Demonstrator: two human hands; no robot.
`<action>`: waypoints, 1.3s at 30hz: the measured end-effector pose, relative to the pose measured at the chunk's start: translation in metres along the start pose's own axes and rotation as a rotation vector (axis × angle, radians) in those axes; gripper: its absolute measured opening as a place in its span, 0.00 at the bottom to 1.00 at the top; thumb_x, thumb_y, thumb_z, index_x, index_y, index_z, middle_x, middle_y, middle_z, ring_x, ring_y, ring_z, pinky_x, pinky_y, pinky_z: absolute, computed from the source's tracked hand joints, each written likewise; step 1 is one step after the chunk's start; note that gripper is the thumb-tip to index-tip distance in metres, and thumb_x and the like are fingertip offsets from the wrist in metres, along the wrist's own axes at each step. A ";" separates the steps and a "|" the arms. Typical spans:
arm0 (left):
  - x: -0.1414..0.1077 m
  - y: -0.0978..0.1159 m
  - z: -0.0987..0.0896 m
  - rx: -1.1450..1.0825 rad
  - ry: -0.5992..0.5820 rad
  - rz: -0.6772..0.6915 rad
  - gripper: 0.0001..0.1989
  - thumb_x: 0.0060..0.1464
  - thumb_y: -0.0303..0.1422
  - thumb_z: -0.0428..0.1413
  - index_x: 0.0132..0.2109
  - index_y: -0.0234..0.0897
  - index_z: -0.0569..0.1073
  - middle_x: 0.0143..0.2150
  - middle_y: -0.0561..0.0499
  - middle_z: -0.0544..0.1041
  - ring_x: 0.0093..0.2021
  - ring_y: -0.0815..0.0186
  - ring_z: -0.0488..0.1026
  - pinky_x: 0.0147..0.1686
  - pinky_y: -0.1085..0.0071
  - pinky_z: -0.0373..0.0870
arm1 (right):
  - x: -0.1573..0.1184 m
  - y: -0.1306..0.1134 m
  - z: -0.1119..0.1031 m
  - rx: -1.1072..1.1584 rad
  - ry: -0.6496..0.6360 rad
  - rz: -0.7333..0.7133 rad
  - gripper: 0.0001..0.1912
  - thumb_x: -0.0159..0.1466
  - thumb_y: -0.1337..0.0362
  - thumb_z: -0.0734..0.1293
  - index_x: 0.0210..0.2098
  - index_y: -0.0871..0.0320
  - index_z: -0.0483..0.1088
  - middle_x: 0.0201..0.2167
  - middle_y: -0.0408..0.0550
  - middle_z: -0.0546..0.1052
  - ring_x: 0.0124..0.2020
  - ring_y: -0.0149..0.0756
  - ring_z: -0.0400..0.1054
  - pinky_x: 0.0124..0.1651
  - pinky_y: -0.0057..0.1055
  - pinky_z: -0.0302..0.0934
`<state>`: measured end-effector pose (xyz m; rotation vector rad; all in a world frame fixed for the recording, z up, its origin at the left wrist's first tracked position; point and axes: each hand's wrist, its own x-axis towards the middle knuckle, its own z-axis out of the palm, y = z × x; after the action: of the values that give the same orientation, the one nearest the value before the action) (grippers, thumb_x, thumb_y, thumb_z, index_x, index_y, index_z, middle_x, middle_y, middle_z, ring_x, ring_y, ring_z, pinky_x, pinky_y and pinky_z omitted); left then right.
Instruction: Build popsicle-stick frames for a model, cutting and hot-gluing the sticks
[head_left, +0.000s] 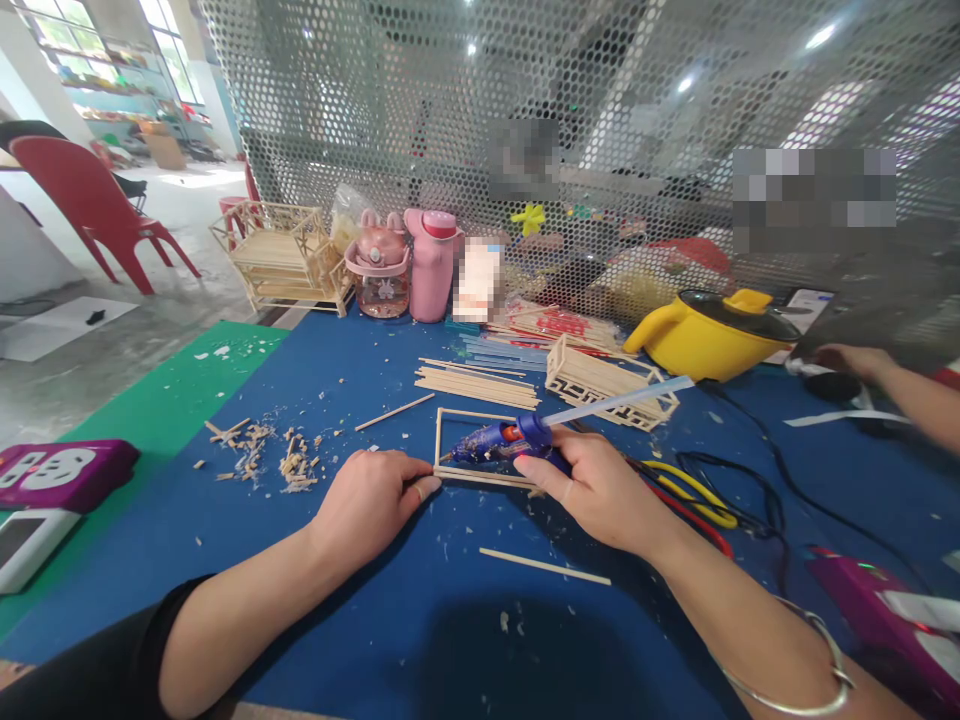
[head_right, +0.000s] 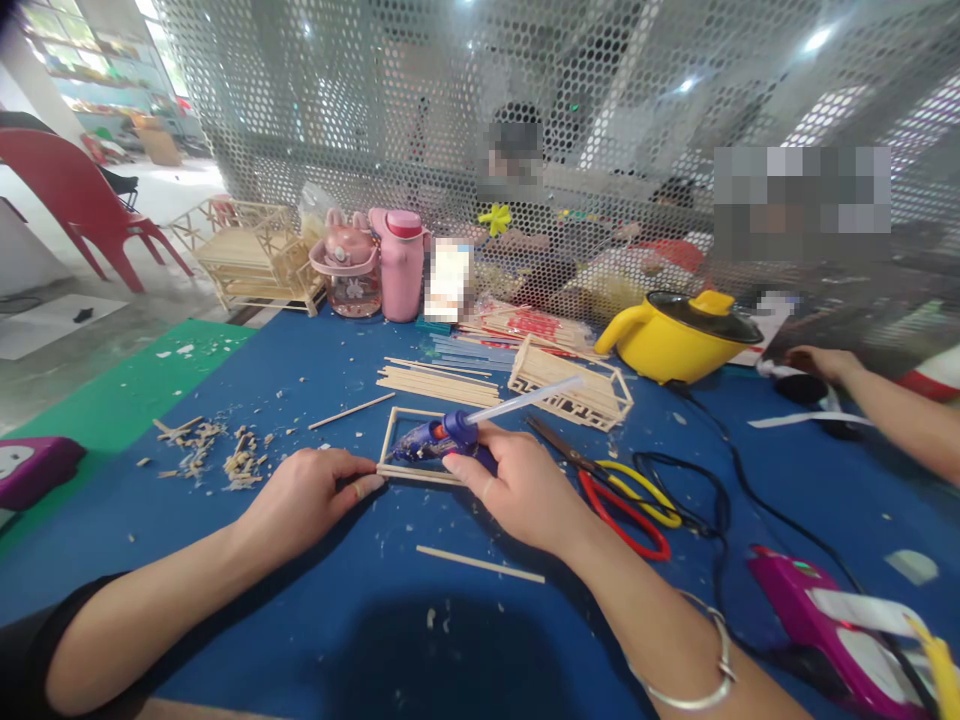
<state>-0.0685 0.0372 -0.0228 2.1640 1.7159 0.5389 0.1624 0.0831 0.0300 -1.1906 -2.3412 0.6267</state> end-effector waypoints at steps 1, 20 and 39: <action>0.000 0.000 0.000 0.001 0.000 0.001 0.14 0.58 0.38 0.49 0.42 0.42 0.79 0.36 0.49 0.81 0.35 0.60 0.77 0.34 0.69 0.69 | 0.000 0.000 0.000 -0.002 0.005 0.007 0.16 0.63 0.57 0.62 0.46 0.55 0.74 0.45 0.49 0.78 0.46 0.46 0.72 0.51 0.41 0.64; 0.000 -0.001 0.001 -0.006 -0.001 -0.003 0.14 0.58 0.38 0.49 0.42 0.42 0.79 0.36 0.49 0.81 0.35 0.60 0.77 0.34 0.69 0.69 | 0.003 -0.002 0.000 -0.019 -0.024 0.022 0.16 0.64 0.56 0.61 0.47 0.55 0.72 0.45 0.48 0.78 0.46 0.45 0.71 0.50 0.38 0.63; -0.001 0.001 -0.001 -0.025 -0.024 -0.031 0.14 0.58 0.38 0.49 0.42 0.42 0.79 0.38 0.51 0.81 0.36 0.60 0.77 0.34 0.69 0.67 | 0.001 -0.003 0.000 -0.009 0.011 0.021 0.15 0.64 0.57 0.61 0.44 0.56 0.73 0.42 0.48 0.79 0.43 0.43 0.72 0.46 0.36 0.63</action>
<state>-0.0682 0.0360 -0.0216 2.1140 1.7184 0.5214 0.1603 0.0827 0.0319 -1.2206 -2.3277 0.6155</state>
